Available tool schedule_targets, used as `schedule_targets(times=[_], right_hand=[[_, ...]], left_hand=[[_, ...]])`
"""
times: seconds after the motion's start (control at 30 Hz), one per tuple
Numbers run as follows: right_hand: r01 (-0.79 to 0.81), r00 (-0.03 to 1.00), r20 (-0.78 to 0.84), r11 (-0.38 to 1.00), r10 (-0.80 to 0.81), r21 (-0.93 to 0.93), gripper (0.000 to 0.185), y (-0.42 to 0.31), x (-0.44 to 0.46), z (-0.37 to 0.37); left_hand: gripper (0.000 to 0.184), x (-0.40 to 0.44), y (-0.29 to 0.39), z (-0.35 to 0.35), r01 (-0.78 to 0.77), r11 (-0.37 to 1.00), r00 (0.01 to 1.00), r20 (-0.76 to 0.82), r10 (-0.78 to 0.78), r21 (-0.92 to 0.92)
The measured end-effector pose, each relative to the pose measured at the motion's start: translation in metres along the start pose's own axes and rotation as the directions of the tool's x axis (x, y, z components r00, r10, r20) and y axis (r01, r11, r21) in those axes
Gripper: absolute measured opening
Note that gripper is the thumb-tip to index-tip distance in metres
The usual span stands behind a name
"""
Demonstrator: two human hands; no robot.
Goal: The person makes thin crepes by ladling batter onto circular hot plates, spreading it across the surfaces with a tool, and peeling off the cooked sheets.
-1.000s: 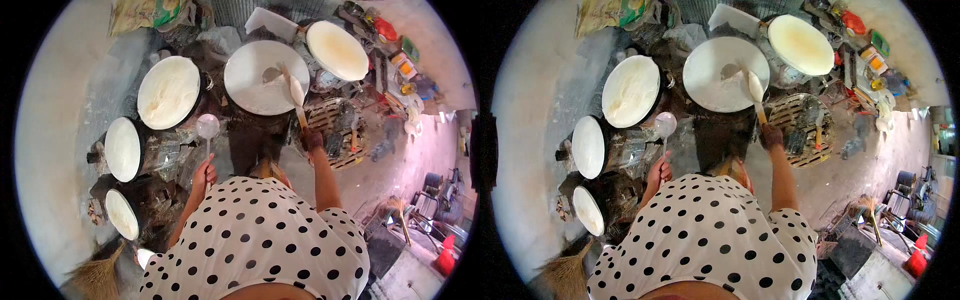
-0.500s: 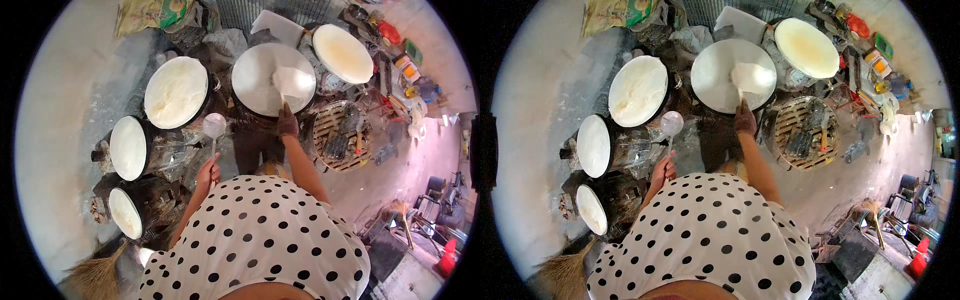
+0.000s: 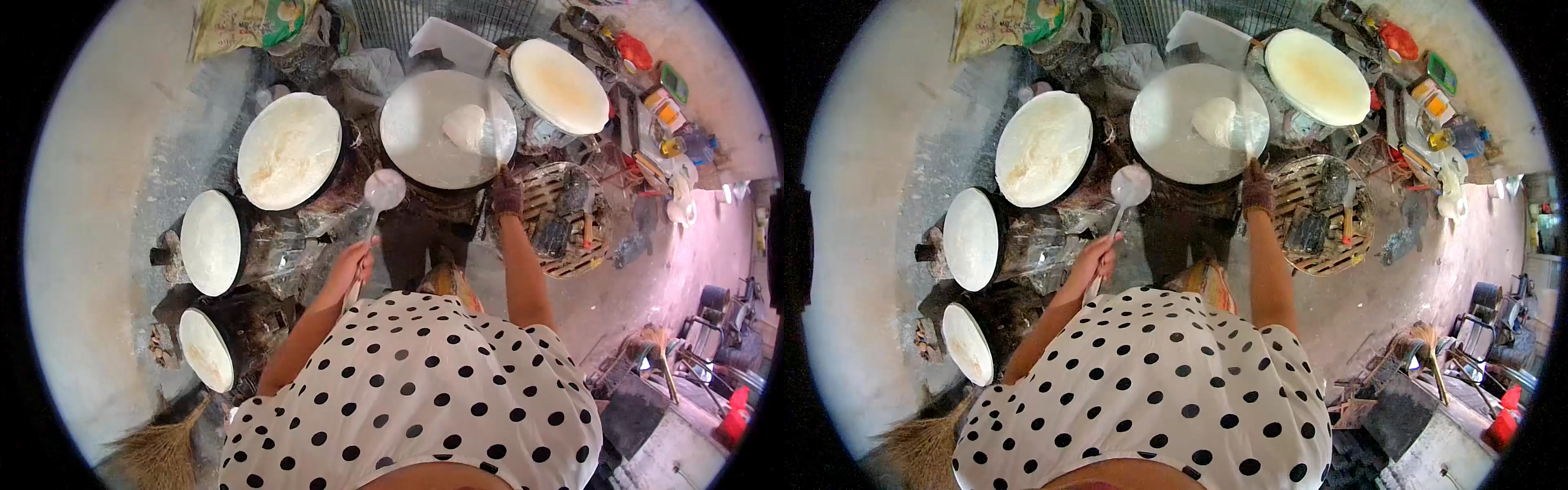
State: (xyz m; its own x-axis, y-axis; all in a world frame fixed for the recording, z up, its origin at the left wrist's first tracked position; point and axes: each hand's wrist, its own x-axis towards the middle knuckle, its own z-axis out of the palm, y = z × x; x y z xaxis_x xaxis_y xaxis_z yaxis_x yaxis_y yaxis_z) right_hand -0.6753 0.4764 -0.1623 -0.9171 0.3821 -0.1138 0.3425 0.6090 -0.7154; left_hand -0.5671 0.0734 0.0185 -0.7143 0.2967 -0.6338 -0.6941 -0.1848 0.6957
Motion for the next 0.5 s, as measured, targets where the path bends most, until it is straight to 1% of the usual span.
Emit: schedule_targets(times=[0.03,0.07,0.1,0.13,0.2,0.23,0.27,0.3,0.33,0.37,0.4,0.43,0.5], right_hand=[[-0.160,0.982,0.087,0.984,0.167,-0.084,0.043,-0.014,-0.010,-0.013],[-0.016,0.990,0.136,0.976,0.047,-0.218,0.043,-0.015,-0.017,-0.016],[-0.015,0.989,0.138,0.974,0.047,-0.225,0.043,-0.012,-0.030,-0.023],[0.157,0.982,0.140,0.966,-0.130,-0.206,0.041,0.000,-0.048,-0.030],[0.326,0.942,0.144,0.926,-0.302,-0.192,0.038,0.006,-0.077,-0.050],[0.255,0.966,0.100,0.948,-0.239,-0.191,0.036,-0.013,-0.094,-0.072],[0.183,0.983,0.057,0.966,-0.175,-0.185,0.036,-0.026,-0.102,-0.081],[0.183,0.983,0.066,0.965,-0.174,-0.186,0.036,-0.015,-0.103,-0.059],[0.094,0.995,0.023,0.985,-0.092,-0.143,0.036,0.010,-0.103,-0.018],[0.009,1.000,-0.018,0.995,-0.011,-0.094,0.036,0.034,-0.100,0.025],[0.027,0.998,-0.059,0.998,-0.030,-0.051,0.035,0.022,-0.105,0.045],[0.049,0.994,-0.099,0.999,-0.050,-0.009,0.035,0.011,-0.110,0.066],[0.172,0.976,-0.139,0.985,-0.168,0.018,0.035,-0.042,-0.122,0.067]], left_hand=[[0.036,0.012,0.007,0.003,-0.004,0.998,0.999,0.043,0.001,0.057],[0.034,0.026,0.015,0.008,0.016,0.998,0.999,0.048,-0.018,0.061],[0.033,0.041,0.025,0.013,0.002,0.991,0.998,0.061,-0.010,0.134],[0.033,0.055,0.037,0.021,-0.009,0.978,0.997,0.075,-0.007,0.207],[0.027,0.077,0.058,0.047,-0.019,0.976,1.000,-0.008,0.022,0.219],[0.027,0.089,0.066,0.056,-0.013,0.977,1.000,-0.010,0.015,0.212],[0.027,0.103,0.072,0.064,-0.019,0.965,0.999,-0.040,0.031,0.262],[0.028,0.112,0.074,0.072,-0.024,0.950,0.996,-0.070,0.048,0.311],[0.028,0.118,0.070,0.081,-0.018,0.952,0.996,-0.077,0.044,0.306],[0.028,0.125,0.067,0.092,-0.020,0.960,0.990,-0.127,0.058,0.280],[0.028,0.132,0.063,0.101,-0.023,0.967,0.982,-0.178,0.070,0.254],[0.028,0.137,0.058,0.111,-0.018,0.968,0.980,-0.187,0.067,0.250],[0.031,0.145,0.044,0.125,-0.020,0.988,0.969,-0.242,0.056,0.151]])
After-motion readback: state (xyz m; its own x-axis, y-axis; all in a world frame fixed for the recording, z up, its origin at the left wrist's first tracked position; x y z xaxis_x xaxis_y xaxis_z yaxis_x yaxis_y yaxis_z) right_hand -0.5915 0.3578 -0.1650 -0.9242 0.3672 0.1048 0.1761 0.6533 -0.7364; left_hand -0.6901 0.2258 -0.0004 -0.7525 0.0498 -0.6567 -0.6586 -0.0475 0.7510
